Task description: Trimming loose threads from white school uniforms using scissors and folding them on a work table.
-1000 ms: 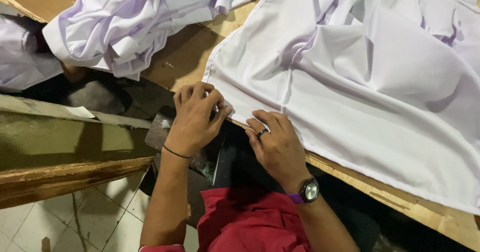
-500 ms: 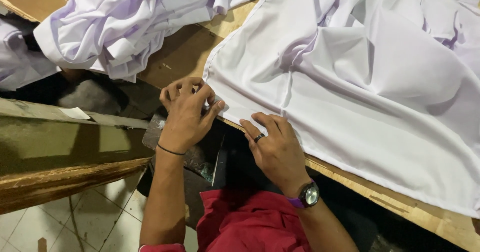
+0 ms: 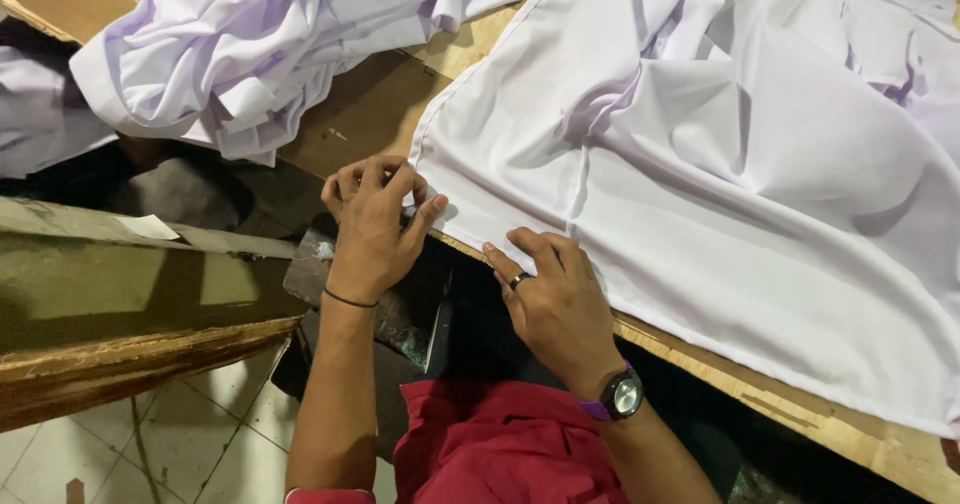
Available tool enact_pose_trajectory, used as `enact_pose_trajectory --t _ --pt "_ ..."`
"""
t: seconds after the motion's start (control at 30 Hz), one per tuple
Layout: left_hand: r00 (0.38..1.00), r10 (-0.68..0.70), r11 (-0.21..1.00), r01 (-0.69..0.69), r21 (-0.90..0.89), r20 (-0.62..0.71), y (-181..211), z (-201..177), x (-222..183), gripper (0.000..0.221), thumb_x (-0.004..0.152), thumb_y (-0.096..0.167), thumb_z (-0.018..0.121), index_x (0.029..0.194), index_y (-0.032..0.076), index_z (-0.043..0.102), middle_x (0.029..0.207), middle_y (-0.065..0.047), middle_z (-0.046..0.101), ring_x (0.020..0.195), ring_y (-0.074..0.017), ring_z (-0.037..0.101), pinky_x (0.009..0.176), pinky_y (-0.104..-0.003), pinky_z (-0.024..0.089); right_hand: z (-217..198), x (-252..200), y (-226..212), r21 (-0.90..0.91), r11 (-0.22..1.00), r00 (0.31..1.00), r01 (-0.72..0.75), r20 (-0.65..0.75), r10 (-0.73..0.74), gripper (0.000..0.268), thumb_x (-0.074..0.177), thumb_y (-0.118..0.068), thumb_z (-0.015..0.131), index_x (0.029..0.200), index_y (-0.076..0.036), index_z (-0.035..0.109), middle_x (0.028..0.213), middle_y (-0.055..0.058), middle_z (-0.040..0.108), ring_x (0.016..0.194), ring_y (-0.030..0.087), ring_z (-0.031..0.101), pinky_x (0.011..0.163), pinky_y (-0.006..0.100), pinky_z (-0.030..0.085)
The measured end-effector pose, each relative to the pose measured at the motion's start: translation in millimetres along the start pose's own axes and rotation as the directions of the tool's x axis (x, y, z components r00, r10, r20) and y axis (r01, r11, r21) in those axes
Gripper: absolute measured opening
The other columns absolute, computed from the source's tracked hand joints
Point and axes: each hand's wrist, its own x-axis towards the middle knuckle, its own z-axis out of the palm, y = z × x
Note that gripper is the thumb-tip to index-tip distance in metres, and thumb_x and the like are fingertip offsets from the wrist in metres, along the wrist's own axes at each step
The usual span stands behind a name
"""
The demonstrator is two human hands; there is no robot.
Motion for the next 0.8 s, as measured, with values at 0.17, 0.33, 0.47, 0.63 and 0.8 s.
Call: enact_pose_trajectory --t 0.17,0.33,0.47,0.63,0.8 --pt "0.998 -0.021 1.0 0.02 -0.022 -0.056 0.6 6.1 -5.5 0.033 0.104 0.048 0.063 0.088 0.02 0.057 0.108 -0.004 0.057 0.112 -0.0299 0.048 0.104 -0.048 0.023 0.1 -1.2 -2.1 -0.007 1.0 1.0 0.0 -0.001 0.0 0.024 0.102 -0.026 0.063 0.122 -0.02 0.076 0.119 0.006 0.063 0.107 0.026 0.057 0.089 0.038 0.05" --pt "0.887 0.258 0.962 -0.272 0.017 -0.382 44.8 6.3 -39.0 0.023 0.102 0.016 0.057 0.121 0.008 0.067 0.128 -0.012 0.06 0.124 -0.0332 0.054 0.113 -0.05 0.035 0.9 -1.2 -0.2 -0.013 1.0 1.0 -0.006 0.004 0.006 0.026 0.102 -0.027 0.061 0.124 -0.021 0.074 0.121 0.005 0.062 0.111 0.025 0.055 0.091 0.037 0.049" --pt "0.896 0.38 0.925 -0.364 0.109 -0.232 61.4 25.0 -66.0 0.045 0.099 0.008 0.051 0.144 0.005 0.058 0.144 -0.016 0.059 0.136 -0.0333 0.056 0.118 -0.051 0.035 4.0 -5.3 2.1 -0.012 1.0 1.0 0.003 0.025 -0.003 0.022 0.098 -0.023 0.064 0.116 -0.017 0.074 0.124 0.005 0.063 0.114 0.028 0.055 0.093 0.038 0.049" --pt "0.911 0.391 0.909 -0.361 0.207 -0.129 46.0 31.0 -66.2 0.059 0.095 0.015 0.052 0.154 0.009 0.05 0.153 -0.01 0.056 0.143 -0.0257 0.051 0.125 -0.06 0.016 -3.8 1.4 0.3 -0.016 1.0 1.0 0.0 0.011 0.001 0.024 0.103 -0.029 0.06 0.121 -0.021 0.074 0.122 0.005 0.063 0.111 0.027 0.057 0.09 0.037 0.049" --pt "0.911 0.388 0.905 -0.347 0.246 -0.14 22.6 31.7 -58.9 0.051 0.1 0.026 0.05 0.151 0.018 0.056 0.151 -0.003 0.058 0.142 -0.0211 0.052 0.125 -0.06 0.014 -0.4 -0.3 1.8 0.003 1.0 1.0 -0.011 0.007 0.011 0.025 0.104 -0.03 0.059 0.122 -0.022 0.075 0.121 0.004 0.063 0.109 0.025 0.057 0.088 0.036 0.049"
